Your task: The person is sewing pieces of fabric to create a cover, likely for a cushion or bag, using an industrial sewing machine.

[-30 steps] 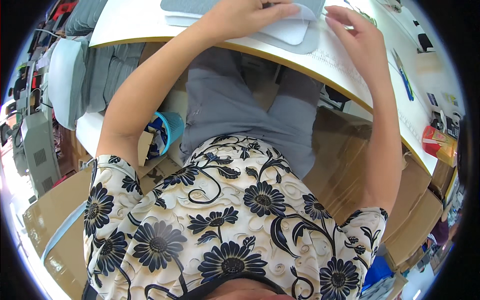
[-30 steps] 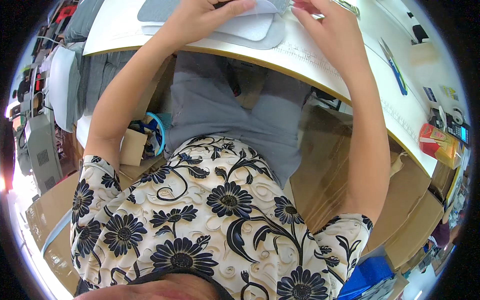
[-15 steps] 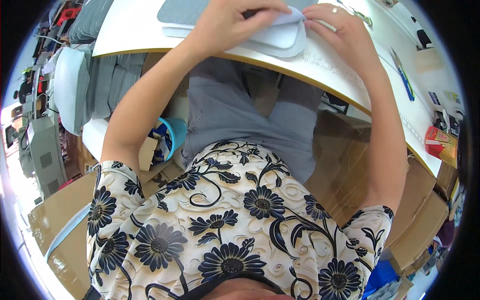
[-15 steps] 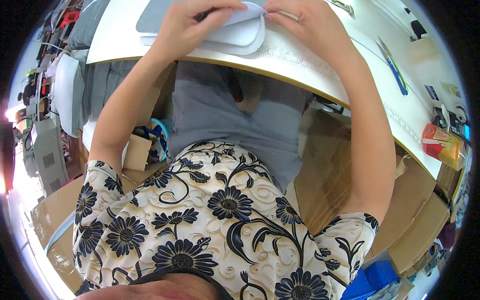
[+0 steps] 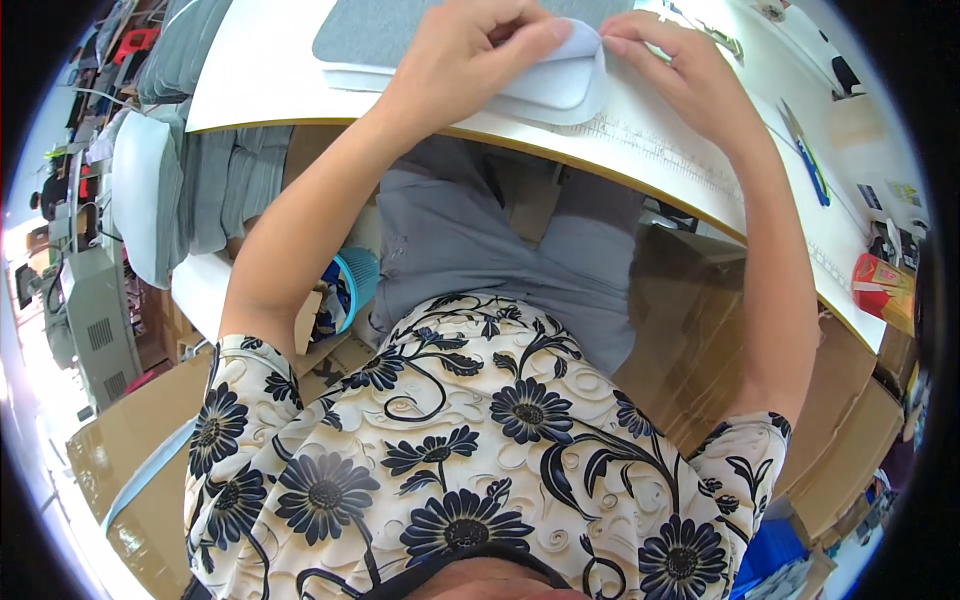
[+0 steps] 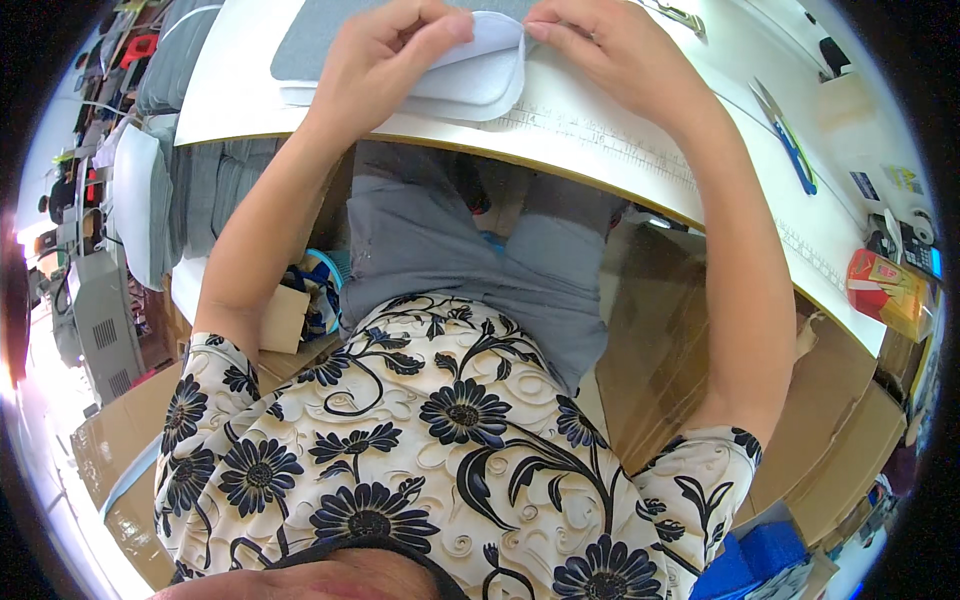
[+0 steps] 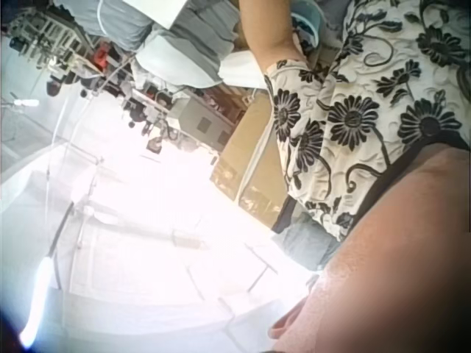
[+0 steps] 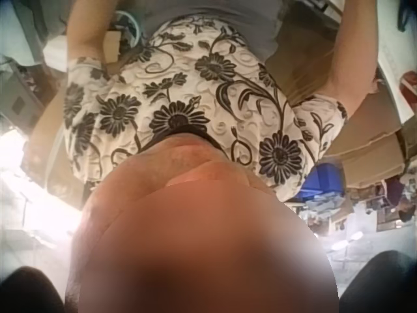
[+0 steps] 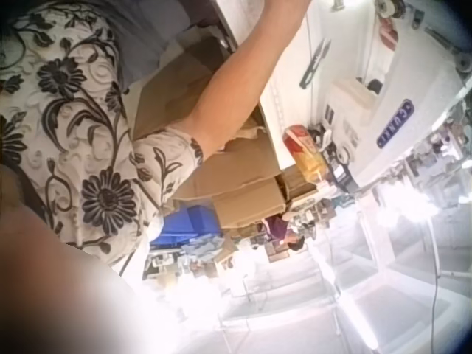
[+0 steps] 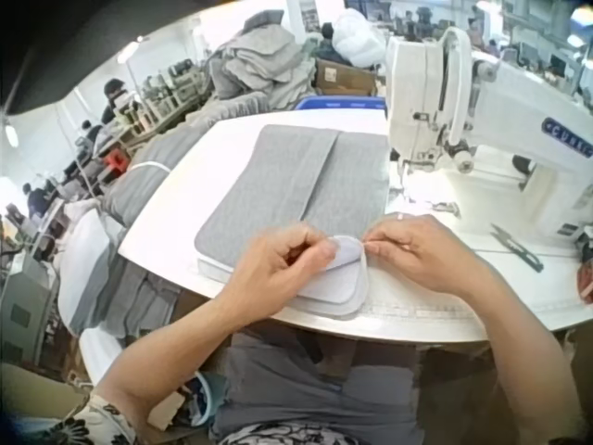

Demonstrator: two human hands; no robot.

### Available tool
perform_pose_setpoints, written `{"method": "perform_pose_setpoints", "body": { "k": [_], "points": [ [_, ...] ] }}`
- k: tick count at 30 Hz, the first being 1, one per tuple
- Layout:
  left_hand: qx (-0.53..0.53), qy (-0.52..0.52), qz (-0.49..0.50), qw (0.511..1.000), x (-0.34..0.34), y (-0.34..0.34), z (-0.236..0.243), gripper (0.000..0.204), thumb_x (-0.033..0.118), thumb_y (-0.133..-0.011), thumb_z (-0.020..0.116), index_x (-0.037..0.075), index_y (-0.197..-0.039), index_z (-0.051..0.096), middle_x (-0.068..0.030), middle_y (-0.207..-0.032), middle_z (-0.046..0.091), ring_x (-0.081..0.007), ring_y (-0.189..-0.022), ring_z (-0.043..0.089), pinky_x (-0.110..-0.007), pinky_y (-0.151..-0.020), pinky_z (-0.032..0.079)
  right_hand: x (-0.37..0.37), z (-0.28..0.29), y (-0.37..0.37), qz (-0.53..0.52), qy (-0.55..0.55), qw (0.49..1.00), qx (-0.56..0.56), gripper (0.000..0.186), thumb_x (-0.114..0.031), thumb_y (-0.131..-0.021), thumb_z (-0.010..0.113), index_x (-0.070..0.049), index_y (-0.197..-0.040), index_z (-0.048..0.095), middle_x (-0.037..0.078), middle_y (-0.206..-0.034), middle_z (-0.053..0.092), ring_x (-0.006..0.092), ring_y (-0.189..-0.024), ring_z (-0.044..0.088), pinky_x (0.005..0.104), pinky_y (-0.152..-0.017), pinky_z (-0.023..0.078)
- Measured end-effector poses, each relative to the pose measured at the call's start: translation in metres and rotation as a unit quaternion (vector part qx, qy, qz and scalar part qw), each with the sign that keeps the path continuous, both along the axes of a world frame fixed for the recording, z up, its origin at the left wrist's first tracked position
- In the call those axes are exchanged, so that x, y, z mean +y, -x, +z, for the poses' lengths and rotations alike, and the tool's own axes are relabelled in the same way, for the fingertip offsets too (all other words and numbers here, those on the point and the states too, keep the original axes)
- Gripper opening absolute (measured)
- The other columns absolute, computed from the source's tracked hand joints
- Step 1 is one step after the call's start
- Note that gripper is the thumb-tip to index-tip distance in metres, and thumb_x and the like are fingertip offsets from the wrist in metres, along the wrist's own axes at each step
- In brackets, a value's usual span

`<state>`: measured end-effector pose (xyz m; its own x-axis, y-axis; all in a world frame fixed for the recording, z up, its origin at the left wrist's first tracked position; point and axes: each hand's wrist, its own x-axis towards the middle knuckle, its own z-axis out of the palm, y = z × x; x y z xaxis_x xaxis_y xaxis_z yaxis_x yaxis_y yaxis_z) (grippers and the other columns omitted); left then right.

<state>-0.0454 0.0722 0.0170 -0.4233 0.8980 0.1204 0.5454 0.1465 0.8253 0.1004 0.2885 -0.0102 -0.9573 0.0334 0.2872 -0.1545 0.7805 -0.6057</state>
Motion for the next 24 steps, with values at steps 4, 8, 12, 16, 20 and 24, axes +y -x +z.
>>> {"method": "perform_pose_setpoints", "body": {
  "k": [4,8,12,16,20,24],
  "points": [
    [0.234,-0.050,-0.038,0.970,-0.002,-0.033,0.020,0.038,0.034,-0.085,0.076,0.001,-0.100,0.066,-0.0250,-0.119,0.065,-0.0409,-0.109,0.064,-0.043,-0.090,0.052,-0.012,0.002,0.001,-0.030,0.050,0.998,-0.022,0.024,-0.020,-0.099,0.060,0.001,-0.110,0.065,0.009,-0.107,0.068,0.0200,-0.098,0.064,0.0280,-0.092,0.047],
    [0.372,-0.094,-0.012,0.924,0.007,-0.043,0.012,0.032,0.027,-0.087,0.074,-0.001,-0.100,0.065,-0.0246,-0.117,0.066,-0.0387,-0.104,0.066,-0.042,-0.087,0.053,-0.026,0.009,0.001,-0.060,0.005,0.997,0.054,0.017,-0.017,-0.093,0.063,0.001,-0.095,0.066,0.017,-0.090,0.068,0.0335,-0.085,0.065,0.0394,-0.075,0.051],
    [0.307,-0.151,-0.034,0.939,0.006,-0.027,-0.004,0.021,0.018,-0.090,0.066,0.003,-0.104,0.067,-0.0166,-0.103,0.068,-0.0336,-0.091,0.067,-0.041,-0.079,0.053,-0.039,0.020,0.002,-0.059,0.056,0.995,0.061,0.016,-0.014,-0.093,0.061,0.001,-0.097,0.066,0.016,-0.092,0.067,0.0331,-0.086,0.064,0.0394,-0.077,0.050],
    [0.246,-0.045,-0.039,0.967,0.001,-0.024,0.001,0.021,0.012,-0.091,0.065,0.006,-0.110,0.070,-0.0099,-0.098,0.070,-0.0246,-0.084,0.069,-0.033,-0.075,0.054,-0.023,-0.004,-0.005,-0.068,0.063,0.994,0.050,0.022,-0.017,-0.098,0.061,0.000,-0.112,0.065,0.008,-0.109,0.068,0.0200,-0.099,0.064,0.0279,-0.093,0.047],
    [0.213,-0.061,-0.010,0.975,0.001,-0.025,0.002,0.016,0.017,-0.093,0.065,0.004,-0.100,0.071,-0.0108,-0.087,0.070,-0.0221,-0.074,0.068,-0.030,-0.069,0.052,-0.020,-0.005,-0.009,-0.025,0.078,0.994,0.065,0.021,-0.013,-0.096,0.063,-0.002,-0.113,0.066,0.008,-0.112,0.068,0.0203,-0.103,0.064,0.0280,-0.094,0.047],
    [0.296,-0.095,-0.060,0.949,-0.001,-0.022,0.001,0.015,0.014,-0.091,0.067,0.004,-0.100,0.071,-0.0118,-0.095,0.072,-0.0268,-0.086,0.070,-0.033,-0.075,0.054,-0.020,0.011,-0.023,-0.020,-0.019,0.998,0.055,0.020,-0.009,-0.095,0.061,-0.003,-0.113,0.068,0.009,-0.119,0.068,0.0223,-0.109,0.064,0.0302,-0.095,0.048]
  ]
}}
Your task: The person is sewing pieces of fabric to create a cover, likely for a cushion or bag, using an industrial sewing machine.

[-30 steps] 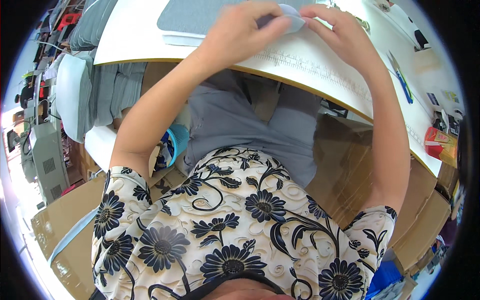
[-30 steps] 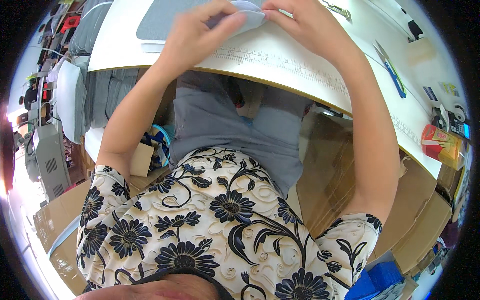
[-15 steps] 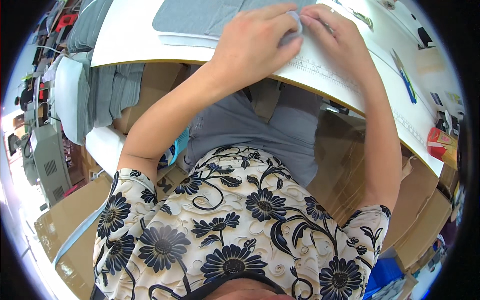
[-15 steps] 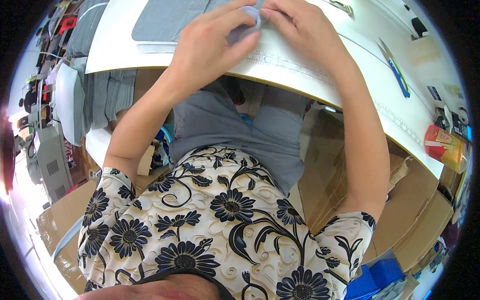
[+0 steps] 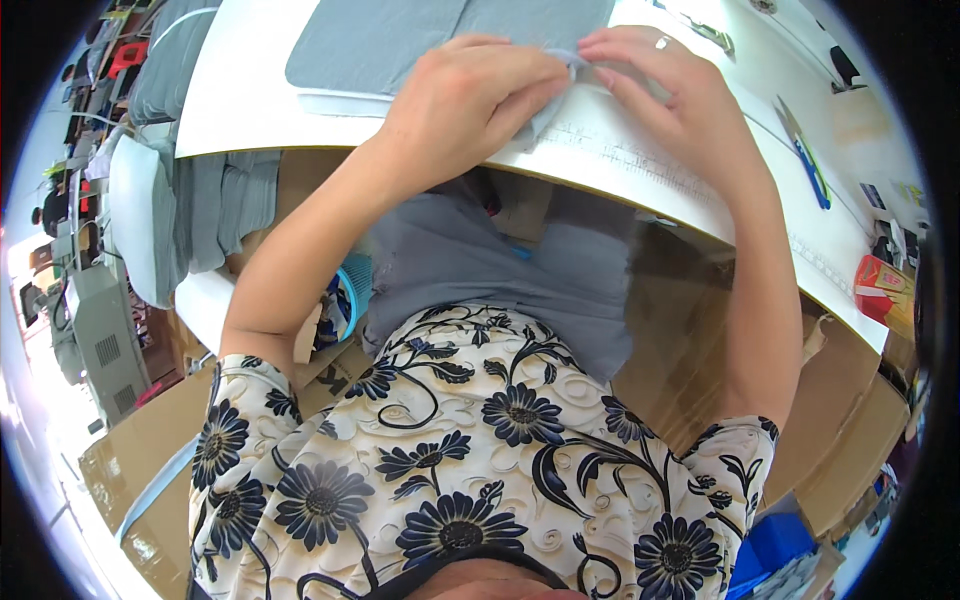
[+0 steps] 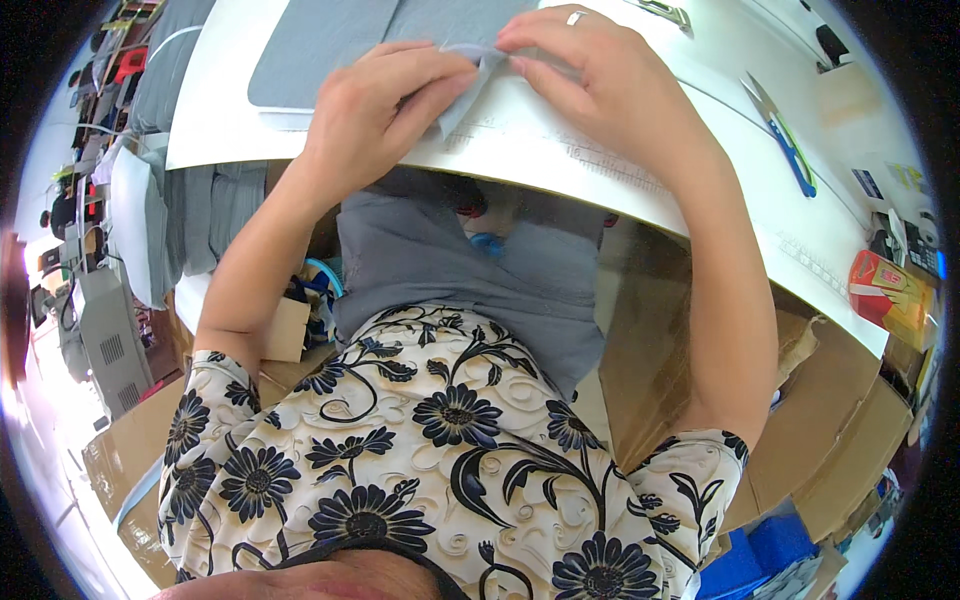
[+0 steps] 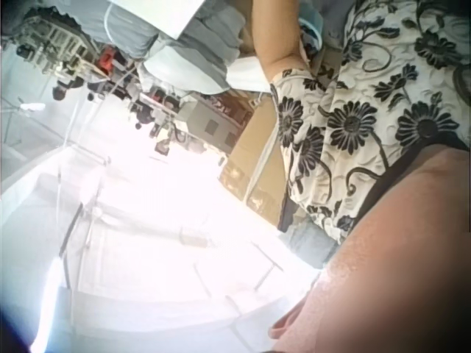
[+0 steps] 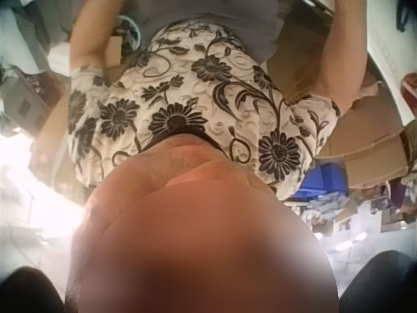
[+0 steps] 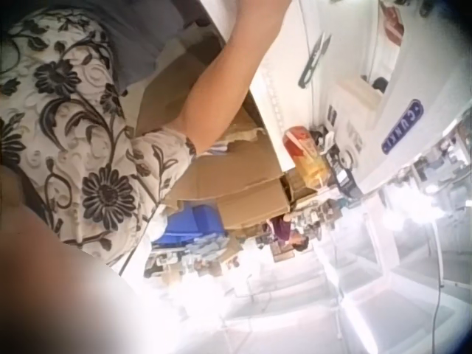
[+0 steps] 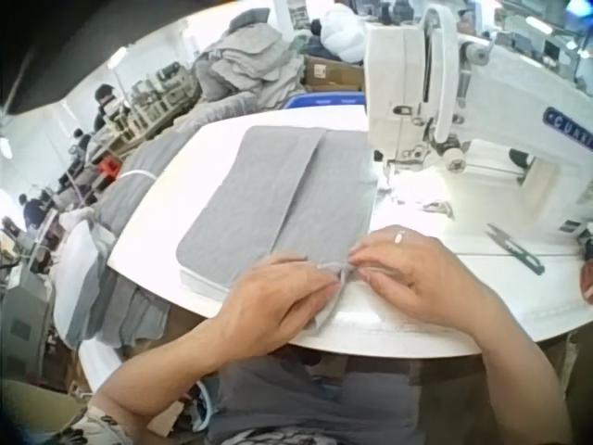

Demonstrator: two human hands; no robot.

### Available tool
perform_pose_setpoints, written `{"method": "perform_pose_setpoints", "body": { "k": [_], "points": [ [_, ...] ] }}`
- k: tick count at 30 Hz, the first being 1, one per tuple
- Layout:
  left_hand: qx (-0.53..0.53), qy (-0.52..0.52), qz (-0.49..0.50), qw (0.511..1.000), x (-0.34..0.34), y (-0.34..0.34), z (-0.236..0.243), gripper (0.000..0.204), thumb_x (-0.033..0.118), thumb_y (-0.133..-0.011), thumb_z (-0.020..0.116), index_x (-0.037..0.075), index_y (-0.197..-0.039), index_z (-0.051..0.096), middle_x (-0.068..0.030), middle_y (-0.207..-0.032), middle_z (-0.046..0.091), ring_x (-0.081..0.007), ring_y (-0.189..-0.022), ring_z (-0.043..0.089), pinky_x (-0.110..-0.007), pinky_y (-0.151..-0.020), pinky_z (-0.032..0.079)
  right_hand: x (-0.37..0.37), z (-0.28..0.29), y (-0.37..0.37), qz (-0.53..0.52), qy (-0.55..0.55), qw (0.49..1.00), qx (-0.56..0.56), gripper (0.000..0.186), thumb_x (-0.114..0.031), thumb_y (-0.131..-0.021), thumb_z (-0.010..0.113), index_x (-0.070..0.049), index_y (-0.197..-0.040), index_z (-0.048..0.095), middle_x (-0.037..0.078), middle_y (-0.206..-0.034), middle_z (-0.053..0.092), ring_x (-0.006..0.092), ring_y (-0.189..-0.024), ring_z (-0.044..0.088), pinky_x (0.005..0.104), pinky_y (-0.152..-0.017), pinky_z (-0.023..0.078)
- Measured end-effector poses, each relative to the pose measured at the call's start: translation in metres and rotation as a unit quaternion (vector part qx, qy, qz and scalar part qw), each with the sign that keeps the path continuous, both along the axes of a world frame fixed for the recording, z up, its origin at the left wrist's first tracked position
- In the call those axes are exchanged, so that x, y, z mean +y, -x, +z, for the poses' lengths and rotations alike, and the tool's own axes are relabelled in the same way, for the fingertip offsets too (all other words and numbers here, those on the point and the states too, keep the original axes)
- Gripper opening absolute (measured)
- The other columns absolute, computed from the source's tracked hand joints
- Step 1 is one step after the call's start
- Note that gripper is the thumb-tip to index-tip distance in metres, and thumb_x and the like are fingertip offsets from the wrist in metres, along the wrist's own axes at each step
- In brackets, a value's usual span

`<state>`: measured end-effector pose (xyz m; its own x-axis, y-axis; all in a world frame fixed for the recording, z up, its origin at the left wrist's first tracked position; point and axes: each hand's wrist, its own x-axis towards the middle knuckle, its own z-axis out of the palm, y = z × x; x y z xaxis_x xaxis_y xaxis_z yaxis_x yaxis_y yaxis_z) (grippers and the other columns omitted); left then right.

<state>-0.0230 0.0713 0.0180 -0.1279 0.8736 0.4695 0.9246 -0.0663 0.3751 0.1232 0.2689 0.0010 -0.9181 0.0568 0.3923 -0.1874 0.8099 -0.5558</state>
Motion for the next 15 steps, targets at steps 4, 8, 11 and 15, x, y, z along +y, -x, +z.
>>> {"method": "perform_pose_setpoints", "body": {
  "k": [4,8,11,15],
  "points": [
    [0.062,-0.012,-0.056,0.996,0.004,-0.002,0.004,0.014,0.010,-0.088,0.069,0.003,-0.100,0.071,-0.0117,-0.100,0.073,-0.0304,-0.098,0.069,-0.038,-0.085,0.054,0.011,0.006,-0.020,-0.040,-0.020,0.999,0.027,0.019,-0.013,-0.092,0.062,-0.006,-0.108,0.070,0.010,-0.105,0.071,0.0294,-0.099,0.067,0.0365,-0.088,0.052],
    [0.157,0.014,-0.064,0.985,0.026,0.002,0.002,0.020,0.008,-0.087,0.067,0.005,-0.108,0.068,-0.0136,-0.109,0.071,-0.0300,-0.106,0.067,-0.041,-0.090,0.052,0.027,0.012,-0.013,-0.054,0.072,0.996,-0.014,0.018,-0.009,-0.091,0.059,-0.006,-0.103,0.071,0.010,-0.103,0.072,0.0279,-0.096,0.067,0.0343,-0.085,0.053],
    [0.159,-0.005,-0.031,0.987,0.029,0.004,-0.010,0.032,0.005,-0.084,0.066,0.007,-0.116,0.064,-0.0155,-0.116,0.068,-0.0295,-0.110,0.065,-0.044,-0.098,0.050,0.029,0.004,-0.004,-0.047,0.014,0.999,0.005,0.019,-0.006,-0.087,0.058,-0.007,-0.099,0.073,0.009,-0.101,0.071,0.0273,-0.093,0.067,0.0339,-0.084,0.053],
    [0.127,-0.005,-0.030,0.991,0.022,0.003,-0.005,0.035,0.004,-0.082,0.066,0.008,-0.117,0.061,-0.0155,-0.117,0.067,-0.0292,-0.111,0.065,-0.045,-0.103,0.048,0.002,0.003,-0.006,-0.008,-0.073,0.994,0.076,0.021,-0.004,-0.080,0.063,-0.010,-0.096,0.075,0.005,-0.098,0.070,0.0247,-0.089,0.065,0.0355,-0.079,0.052]
  ]
}}
